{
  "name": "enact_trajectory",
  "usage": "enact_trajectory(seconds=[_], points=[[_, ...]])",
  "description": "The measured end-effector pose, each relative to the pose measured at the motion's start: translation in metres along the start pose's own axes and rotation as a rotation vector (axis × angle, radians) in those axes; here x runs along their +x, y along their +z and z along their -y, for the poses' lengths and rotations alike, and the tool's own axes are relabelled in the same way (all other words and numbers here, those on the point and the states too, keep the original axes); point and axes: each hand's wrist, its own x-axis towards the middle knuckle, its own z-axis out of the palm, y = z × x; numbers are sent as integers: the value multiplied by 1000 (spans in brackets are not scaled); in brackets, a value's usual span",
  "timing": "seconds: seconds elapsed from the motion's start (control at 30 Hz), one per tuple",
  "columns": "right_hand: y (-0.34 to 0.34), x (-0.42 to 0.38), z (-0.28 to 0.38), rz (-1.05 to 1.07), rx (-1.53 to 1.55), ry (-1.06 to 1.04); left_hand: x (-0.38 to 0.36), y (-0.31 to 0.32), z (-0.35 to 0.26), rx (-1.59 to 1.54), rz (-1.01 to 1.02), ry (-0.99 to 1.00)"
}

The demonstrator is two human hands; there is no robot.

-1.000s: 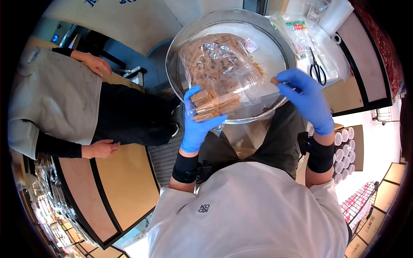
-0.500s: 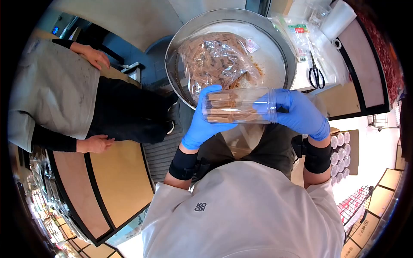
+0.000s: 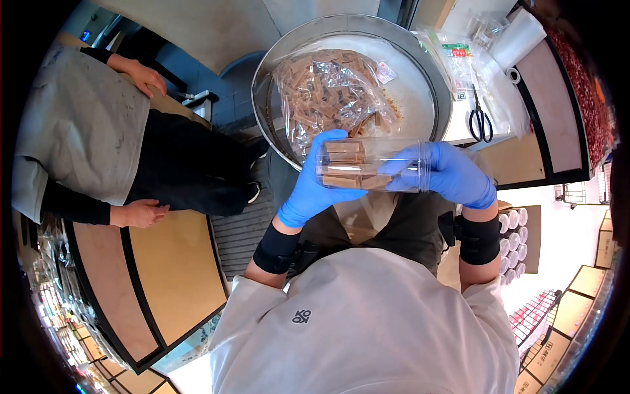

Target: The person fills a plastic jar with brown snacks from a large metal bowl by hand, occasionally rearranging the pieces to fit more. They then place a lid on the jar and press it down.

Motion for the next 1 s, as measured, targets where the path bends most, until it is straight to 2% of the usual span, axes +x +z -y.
enact_trajectory(seconds=[0.07, 0.13, 0.23, 0.33, 0.43, 0.53, 0.6, 0.63, 0.7, 0.73, 0.8, 0.93, 1.0], points=[[0, -2, -2, -7, -1, -13, 0, 0, 0, 10, -8, -15], [1, -3, -3, -14, -3, -25, 1, -1, -1, 98, 18, 62], [2, -4, -2, 18, -134, -52, 1, -1, 2, 70, 29, 72], [-2, -5, -6, -51, -149, -7, 1, 3, -1, 31, 19, -9], [2, -7, -10, -127, -135, -91, 1, 3, -4, 42, 26, 7], [1, -11, -11, -47, -143, -209, 1, 2, 0, 42, 47, 35], [-5, -14, -15, -32, -3, -140, 0, 6, -3, 23, 41, 12], [-9, -14, -17, -30, -5, -139, -1, 7, -4, 6, 35, -12], [-14, -14, -20, -45, -77, 39, -1, 7, -3, -11, 34, -31], [-13, -14, -19, -45, -80, 39, -1, 6, -2, -26, 36, -51], [-4, -14, -15, 31, -18, -94, -1, 5, -1, -7, 41, -28], [-1, -18, -12, 54, -53, -149, -2, 4, 0, 8, 55, 15], [-4, -20, -14, 79, 47, -113, -1, 5, -2, -22, 51, -15]])
